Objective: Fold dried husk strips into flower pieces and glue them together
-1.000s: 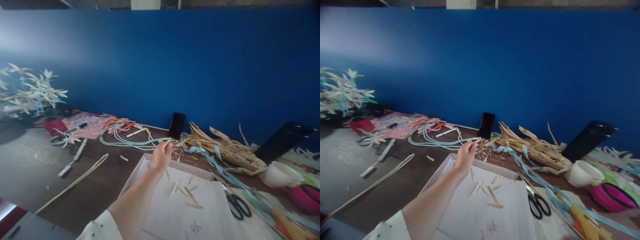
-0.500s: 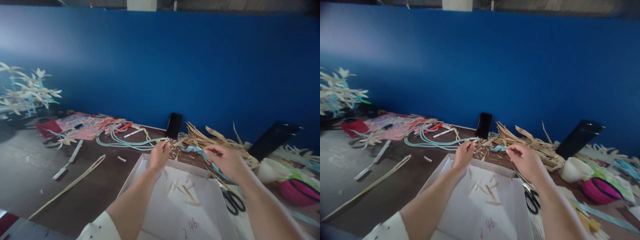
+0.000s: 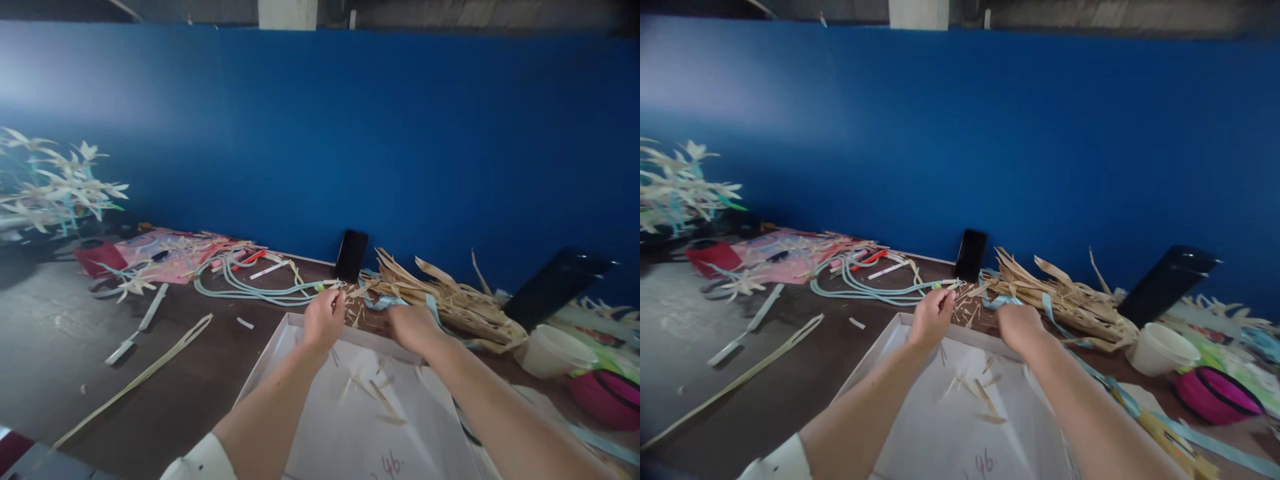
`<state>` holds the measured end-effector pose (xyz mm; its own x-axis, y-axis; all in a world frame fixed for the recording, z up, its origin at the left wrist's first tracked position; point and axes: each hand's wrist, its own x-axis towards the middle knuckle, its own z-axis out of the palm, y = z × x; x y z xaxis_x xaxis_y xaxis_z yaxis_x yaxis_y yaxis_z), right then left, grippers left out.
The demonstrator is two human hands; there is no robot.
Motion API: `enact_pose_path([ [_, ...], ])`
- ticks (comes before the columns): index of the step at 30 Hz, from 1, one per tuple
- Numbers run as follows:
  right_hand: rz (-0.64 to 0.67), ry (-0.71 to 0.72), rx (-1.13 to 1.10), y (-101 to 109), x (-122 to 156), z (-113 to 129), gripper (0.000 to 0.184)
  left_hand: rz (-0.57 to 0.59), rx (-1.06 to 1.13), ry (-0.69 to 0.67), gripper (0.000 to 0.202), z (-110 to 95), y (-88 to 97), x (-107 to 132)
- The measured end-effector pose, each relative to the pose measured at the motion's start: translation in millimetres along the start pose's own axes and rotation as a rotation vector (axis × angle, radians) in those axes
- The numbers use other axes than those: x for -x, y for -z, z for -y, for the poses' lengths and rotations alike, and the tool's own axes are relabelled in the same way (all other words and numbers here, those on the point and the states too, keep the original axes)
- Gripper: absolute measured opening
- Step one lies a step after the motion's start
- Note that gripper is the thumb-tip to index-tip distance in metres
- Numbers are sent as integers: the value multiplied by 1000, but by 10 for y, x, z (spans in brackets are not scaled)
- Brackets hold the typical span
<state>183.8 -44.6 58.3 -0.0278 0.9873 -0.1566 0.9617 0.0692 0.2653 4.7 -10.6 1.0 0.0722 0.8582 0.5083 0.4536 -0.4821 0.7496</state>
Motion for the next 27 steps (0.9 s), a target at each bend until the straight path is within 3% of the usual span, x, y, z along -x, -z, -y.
enact_pose_path([
  [12, 63, 212, 61, 0, -156, -10, 20, 3, -4, 7, 25, 12, -16, -8],
  [17, -49, 174, 3, -33, -142, -232, 19, 5, -8, 25, 25, 19, -25, -16],
  [20, -36, 139, -18, -35, -139, -324, 18, 3, -16, 25, 25, 10, -20, -18],
  [27, -30, 62, -142, -140, -218, -214, 24, -1, -43, 28, 26, -6, -7, -12],
])
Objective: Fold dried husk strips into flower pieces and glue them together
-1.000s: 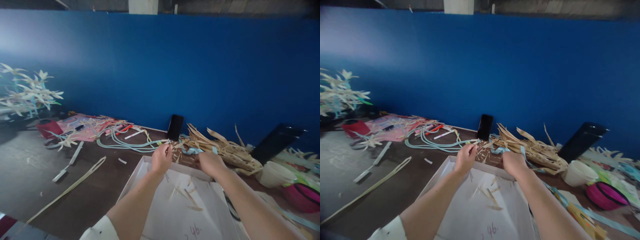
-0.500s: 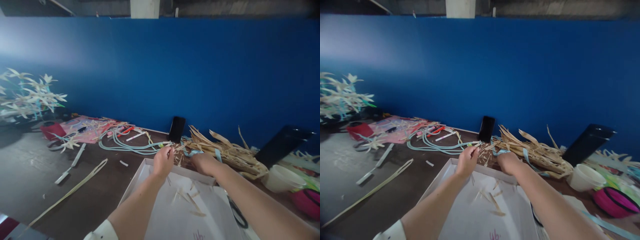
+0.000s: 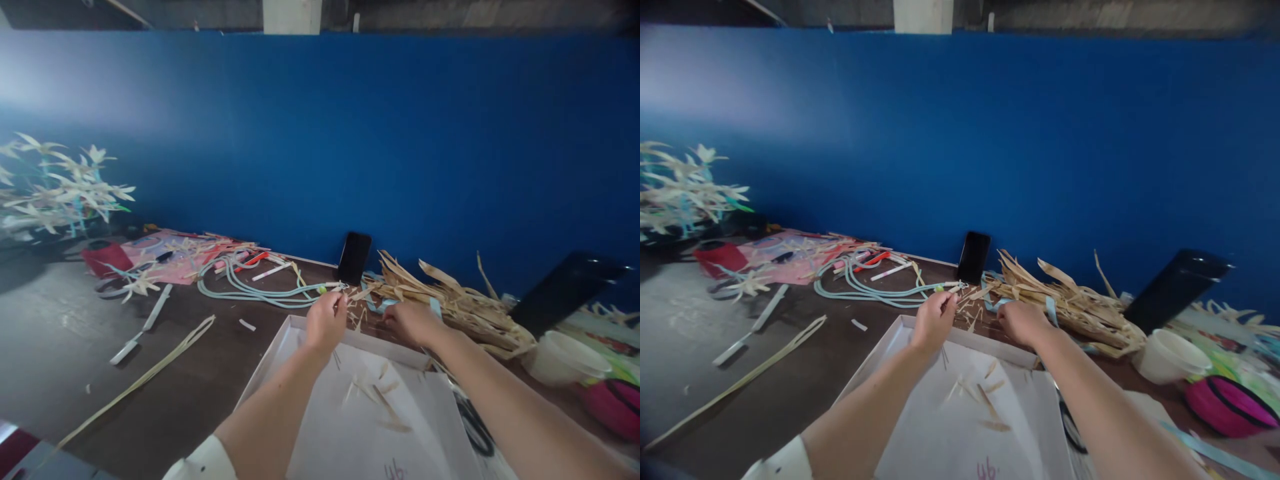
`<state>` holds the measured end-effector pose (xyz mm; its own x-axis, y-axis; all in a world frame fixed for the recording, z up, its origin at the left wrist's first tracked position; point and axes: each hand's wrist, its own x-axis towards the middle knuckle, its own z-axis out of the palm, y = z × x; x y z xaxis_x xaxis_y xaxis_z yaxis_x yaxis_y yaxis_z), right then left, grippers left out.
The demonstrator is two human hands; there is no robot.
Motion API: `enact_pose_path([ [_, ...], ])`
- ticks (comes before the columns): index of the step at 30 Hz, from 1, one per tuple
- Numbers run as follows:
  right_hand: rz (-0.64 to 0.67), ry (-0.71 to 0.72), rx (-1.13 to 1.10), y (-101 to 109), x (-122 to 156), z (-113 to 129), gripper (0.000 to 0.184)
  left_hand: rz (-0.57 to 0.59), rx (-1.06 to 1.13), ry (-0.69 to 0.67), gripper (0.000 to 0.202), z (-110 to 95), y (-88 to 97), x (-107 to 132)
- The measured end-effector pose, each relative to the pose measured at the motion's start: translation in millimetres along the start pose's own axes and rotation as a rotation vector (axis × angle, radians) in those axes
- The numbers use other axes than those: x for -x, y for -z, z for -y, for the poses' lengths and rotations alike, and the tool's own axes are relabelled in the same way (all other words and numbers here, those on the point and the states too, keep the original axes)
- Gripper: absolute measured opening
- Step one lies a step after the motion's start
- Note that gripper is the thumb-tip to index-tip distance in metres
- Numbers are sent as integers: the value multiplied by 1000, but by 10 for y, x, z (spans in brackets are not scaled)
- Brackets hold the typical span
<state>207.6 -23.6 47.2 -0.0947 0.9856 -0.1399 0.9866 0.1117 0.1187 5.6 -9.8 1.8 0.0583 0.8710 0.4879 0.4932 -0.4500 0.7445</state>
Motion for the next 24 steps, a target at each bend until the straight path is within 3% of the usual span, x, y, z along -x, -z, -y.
enact_pose_path([
  [9, -76, -222, -82, -78, -300, -80, 42, 3, 9, 6, 26, 28, -22, -14],
  [15, -19, -299, -123, -89, -306, -15, 26, -43, -62, 27, 25, 39, -33, 0],
  [20, -82, -174, -139, -30, -172, 165, 31, 16, -183, 15, 23, 20, -33, 18],
  [24, -21, -52, -151, 59, -60, 277, 26, 53, -222, 5, 24, 13, -37, 29],
])
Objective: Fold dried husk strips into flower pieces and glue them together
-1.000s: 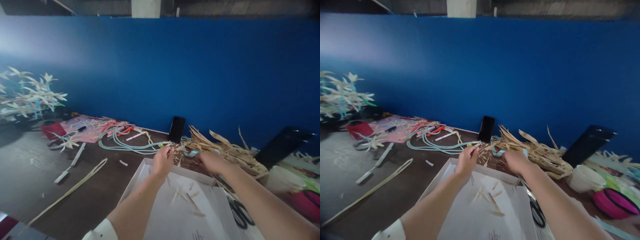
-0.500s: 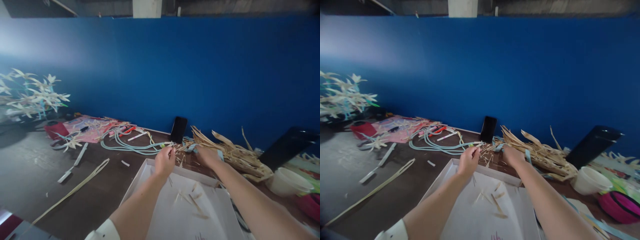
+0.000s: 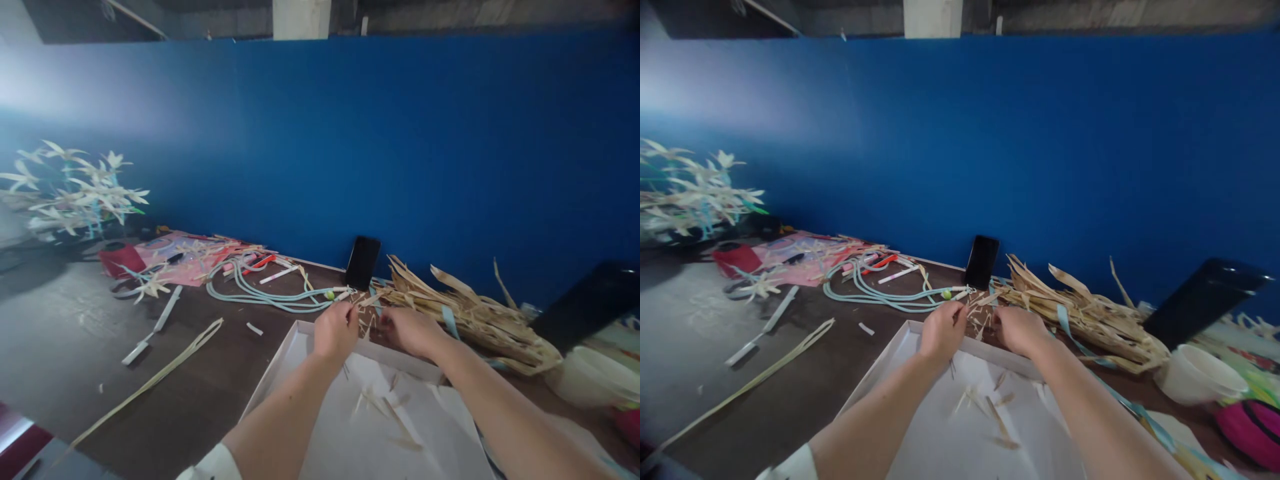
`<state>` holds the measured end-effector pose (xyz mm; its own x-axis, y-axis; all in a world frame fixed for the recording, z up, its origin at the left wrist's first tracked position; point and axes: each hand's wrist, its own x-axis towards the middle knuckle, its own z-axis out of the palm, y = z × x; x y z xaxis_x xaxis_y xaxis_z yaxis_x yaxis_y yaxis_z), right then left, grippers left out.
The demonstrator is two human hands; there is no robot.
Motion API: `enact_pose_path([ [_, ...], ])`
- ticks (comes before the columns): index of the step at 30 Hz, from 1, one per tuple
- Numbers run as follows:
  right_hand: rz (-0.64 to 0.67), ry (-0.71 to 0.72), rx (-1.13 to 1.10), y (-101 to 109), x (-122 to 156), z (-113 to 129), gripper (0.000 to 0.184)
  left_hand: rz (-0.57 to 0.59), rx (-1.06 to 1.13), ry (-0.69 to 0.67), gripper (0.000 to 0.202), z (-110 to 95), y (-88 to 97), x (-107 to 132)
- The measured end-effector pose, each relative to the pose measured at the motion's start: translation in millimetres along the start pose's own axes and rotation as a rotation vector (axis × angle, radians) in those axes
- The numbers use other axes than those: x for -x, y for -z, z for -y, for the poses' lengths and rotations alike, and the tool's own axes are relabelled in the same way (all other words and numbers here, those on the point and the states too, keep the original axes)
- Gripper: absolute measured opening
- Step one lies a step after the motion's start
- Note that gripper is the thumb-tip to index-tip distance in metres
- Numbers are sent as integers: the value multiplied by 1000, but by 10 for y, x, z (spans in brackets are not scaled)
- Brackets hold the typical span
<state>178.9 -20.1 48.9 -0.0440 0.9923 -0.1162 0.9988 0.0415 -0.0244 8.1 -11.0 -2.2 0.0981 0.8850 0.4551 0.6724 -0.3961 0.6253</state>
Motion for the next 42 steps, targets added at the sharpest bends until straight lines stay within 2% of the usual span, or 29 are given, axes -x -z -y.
enact_pose_path([
  [3, 41, 21, 82, 18, 10, 30, 27, 17, -13, -8, 25, -3, 3, 6],
  [10, 143, 61, 210, 41, -82, 78, 17, 31, 0, -31, 25, -2, 11, 20],
  [16, 167, 73, 252, 74, -87, 155, 19, 39, 13, -56, 25, -6, 7, 18],
  [23, 150, 62, 215, 56, -69, 86, 16, 74, 20, -52, 24, -8, 31, 11],
  [27, 103, 39, 204, 67, -42, 12, 14, 70, 9, -41, 24, -14, 31, 12],
  [32, -20, 31, 134, 19, 9, -47, 10, 73, 12, -59, 24, -17, 29, 13],
  [42, -155, -123, -69, -204, 181, 22, 15, 67, 3, -77, 28, -22, 33, 35],
])
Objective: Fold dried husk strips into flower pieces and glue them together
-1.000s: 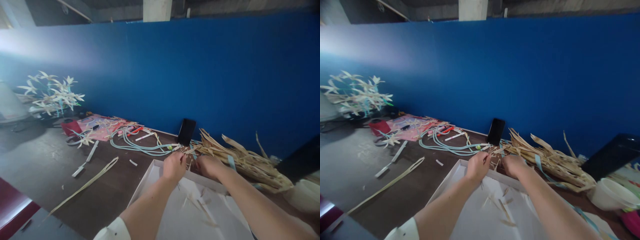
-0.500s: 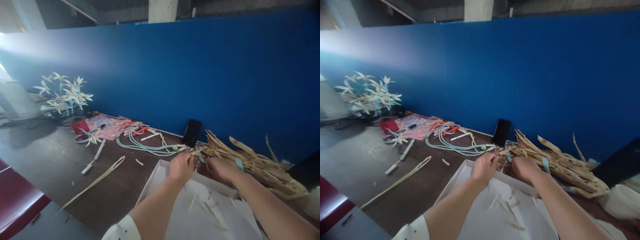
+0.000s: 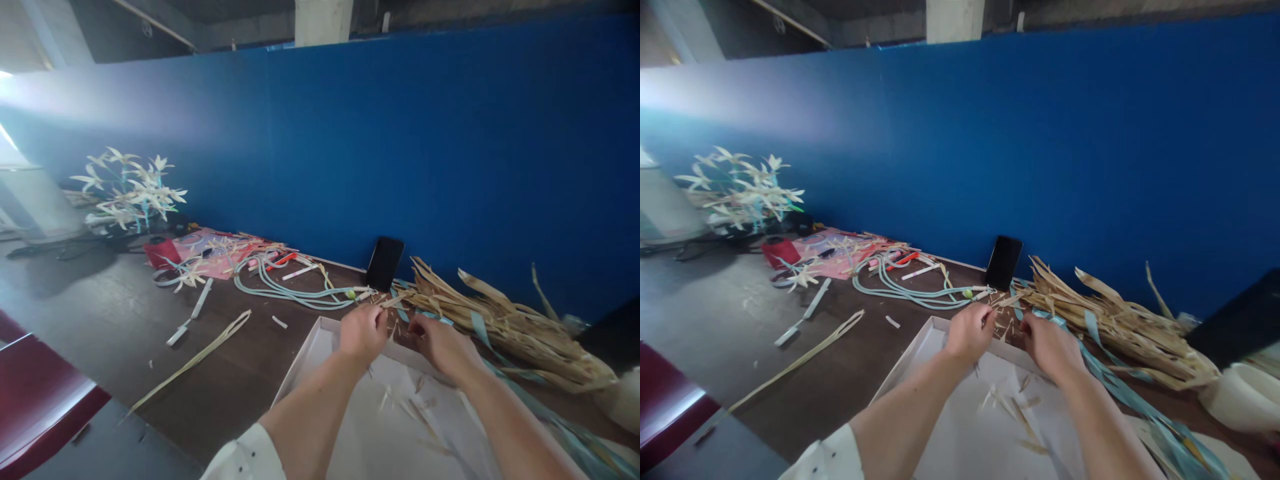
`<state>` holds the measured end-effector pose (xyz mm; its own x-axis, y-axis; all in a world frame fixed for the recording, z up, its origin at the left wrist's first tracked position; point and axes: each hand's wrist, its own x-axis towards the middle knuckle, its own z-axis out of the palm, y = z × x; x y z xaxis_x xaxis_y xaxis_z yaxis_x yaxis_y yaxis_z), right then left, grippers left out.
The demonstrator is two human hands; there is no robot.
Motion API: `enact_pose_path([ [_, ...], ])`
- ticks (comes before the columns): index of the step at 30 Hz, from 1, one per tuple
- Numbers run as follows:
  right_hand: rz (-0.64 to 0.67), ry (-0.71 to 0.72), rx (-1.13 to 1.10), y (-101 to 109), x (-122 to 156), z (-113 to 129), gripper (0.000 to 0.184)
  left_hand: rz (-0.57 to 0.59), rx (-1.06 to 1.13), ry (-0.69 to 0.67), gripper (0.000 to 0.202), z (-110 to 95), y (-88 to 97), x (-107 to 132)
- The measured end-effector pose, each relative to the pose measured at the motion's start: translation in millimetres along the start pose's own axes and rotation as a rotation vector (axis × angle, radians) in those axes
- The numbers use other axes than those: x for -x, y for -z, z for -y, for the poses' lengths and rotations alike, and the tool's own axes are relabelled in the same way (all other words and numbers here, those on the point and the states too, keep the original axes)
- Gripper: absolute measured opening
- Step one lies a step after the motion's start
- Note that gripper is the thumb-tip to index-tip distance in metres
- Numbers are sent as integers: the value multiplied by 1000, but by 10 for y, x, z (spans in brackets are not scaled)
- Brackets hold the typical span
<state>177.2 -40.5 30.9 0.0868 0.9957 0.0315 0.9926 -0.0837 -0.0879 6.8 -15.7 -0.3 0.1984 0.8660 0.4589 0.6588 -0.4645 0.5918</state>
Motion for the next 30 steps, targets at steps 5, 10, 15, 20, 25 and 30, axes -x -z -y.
enact_pose_path([
  [5, -72, -31, -151, -158, 61, -40, 19, 6, 9, -4, 27, -18, 13, 8],
  [10, -127, -23, -204, -202, 89, -65, 20, -17, 15, -26, 25, -20, 0, 11],
  [15, -192, -43, -239, -226, 131, -84, 21, -46, 7, -33, 23, 4, -27, 7],
  [20, -245, -50, -284, -262, 174, -123, 21, -27, -4, -8, 23, -26, -1, 2],
  [25, -248, -80, -264, -249, 194, -142, 23, -30, -35, 46, 24, -39, 25, -7],
  [30, -231, -103, -250, -203, 205, -144, 23, -74, -58, 71, 23, 1, 17, -23],
])
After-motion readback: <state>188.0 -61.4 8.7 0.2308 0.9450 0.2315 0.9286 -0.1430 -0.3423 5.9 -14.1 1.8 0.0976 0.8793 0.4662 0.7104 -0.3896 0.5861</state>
